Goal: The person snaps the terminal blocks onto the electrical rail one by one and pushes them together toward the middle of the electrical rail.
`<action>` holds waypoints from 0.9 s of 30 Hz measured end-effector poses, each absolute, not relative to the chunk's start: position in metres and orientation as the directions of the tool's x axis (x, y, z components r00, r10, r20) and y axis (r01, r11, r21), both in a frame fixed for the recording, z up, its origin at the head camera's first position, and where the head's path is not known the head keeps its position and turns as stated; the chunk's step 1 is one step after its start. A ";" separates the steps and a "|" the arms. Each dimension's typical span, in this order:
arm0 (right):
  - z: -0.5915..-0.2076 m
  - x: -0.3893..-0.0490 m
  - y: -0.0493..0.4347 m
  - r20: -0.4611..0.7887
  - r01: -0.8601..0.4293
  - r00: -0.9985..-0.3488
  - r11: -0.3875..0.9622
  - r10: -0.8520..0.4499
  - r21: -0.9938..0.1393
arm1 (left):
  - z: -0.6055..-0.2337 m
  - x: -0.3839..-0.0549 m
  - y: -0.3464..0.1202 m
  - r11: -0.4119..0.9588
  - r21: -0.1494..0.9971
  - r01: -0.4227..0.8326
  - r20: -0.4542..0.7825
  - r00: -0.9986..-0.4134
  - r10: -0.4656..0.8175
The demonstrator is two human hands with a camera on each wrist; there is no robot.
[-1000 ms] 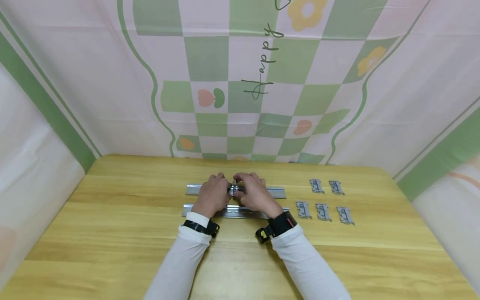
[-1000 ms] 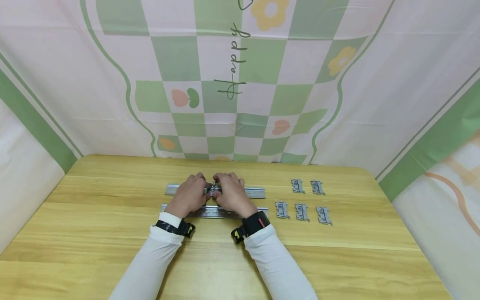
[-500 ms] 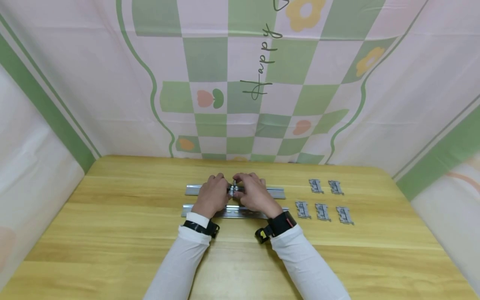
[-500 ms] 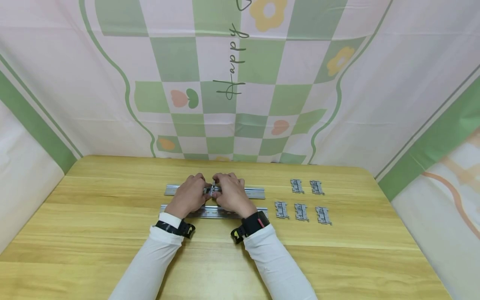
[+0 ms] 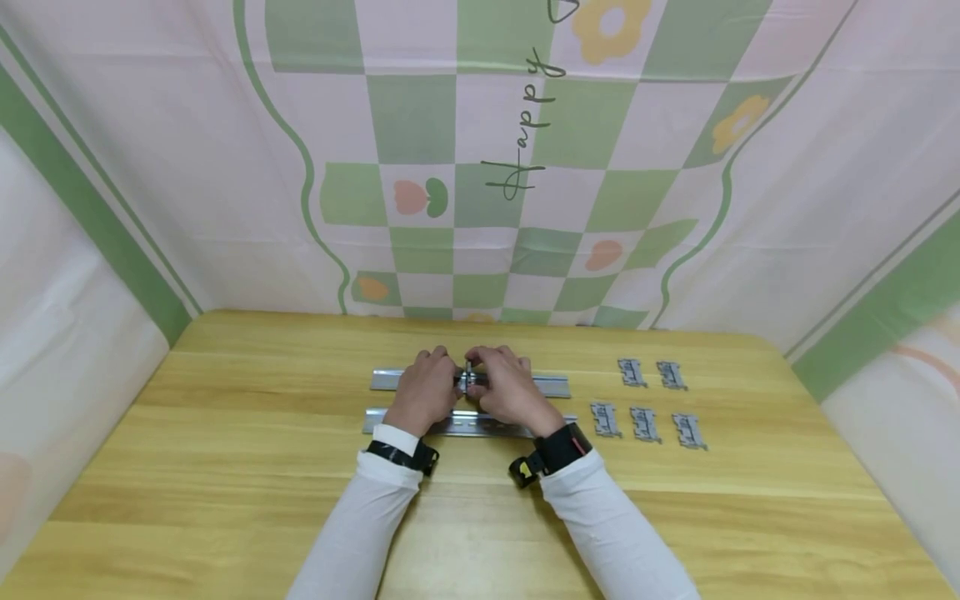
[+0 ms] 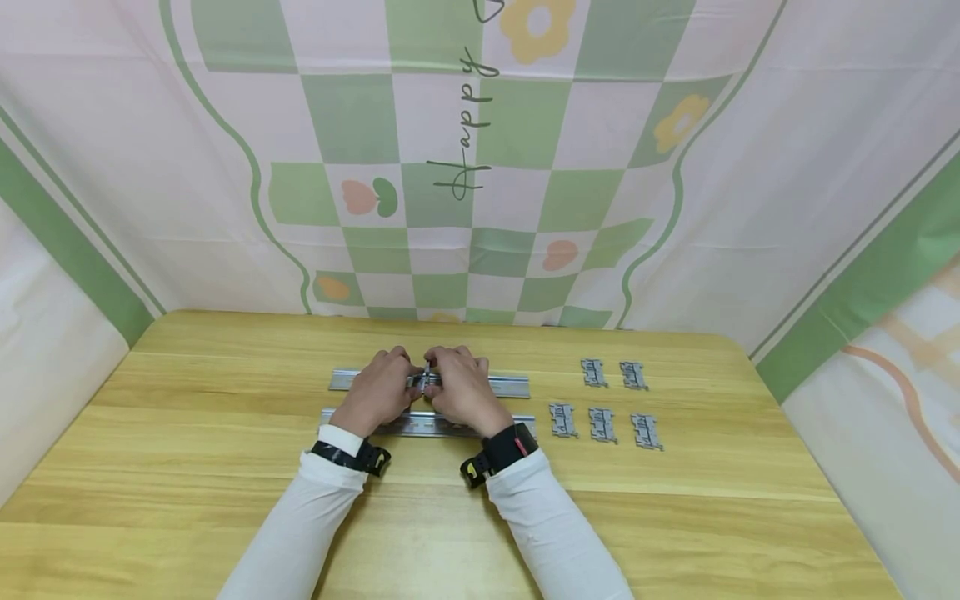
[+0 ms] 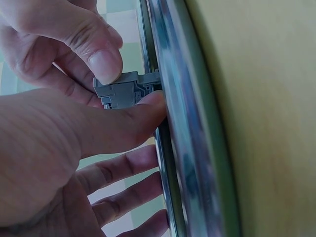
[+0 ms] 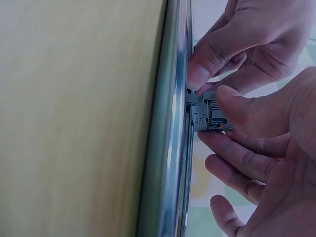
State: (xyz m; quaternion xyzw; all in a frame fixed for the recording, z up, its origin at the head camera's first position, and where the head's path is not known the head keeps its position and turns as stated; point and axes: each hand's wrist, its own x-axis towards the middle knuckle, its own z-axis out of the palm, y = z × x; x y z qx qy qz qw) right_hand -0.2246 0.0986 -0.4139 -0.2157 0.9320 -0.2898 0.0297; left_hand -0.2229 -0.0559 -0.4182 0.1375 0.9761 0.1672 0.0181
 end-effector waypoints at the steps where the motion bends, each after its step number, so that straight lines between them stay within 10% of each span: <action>1: -0.414 -0.225 0.099 0.069 -0.384 -0.906 0.739 -0.419 -0.554 | -0.418 -0.223 -0.056 0.906 0.330 0.264 0.010 -0.961 0.276; 27: -0.404 -0.234 0.122 0.036 -0.350 -0.906 0.699 -0.421 -0.623 | -0.418 -0.222 -0.058 0.894 0.349 0.281 0.005 -0.955 0.298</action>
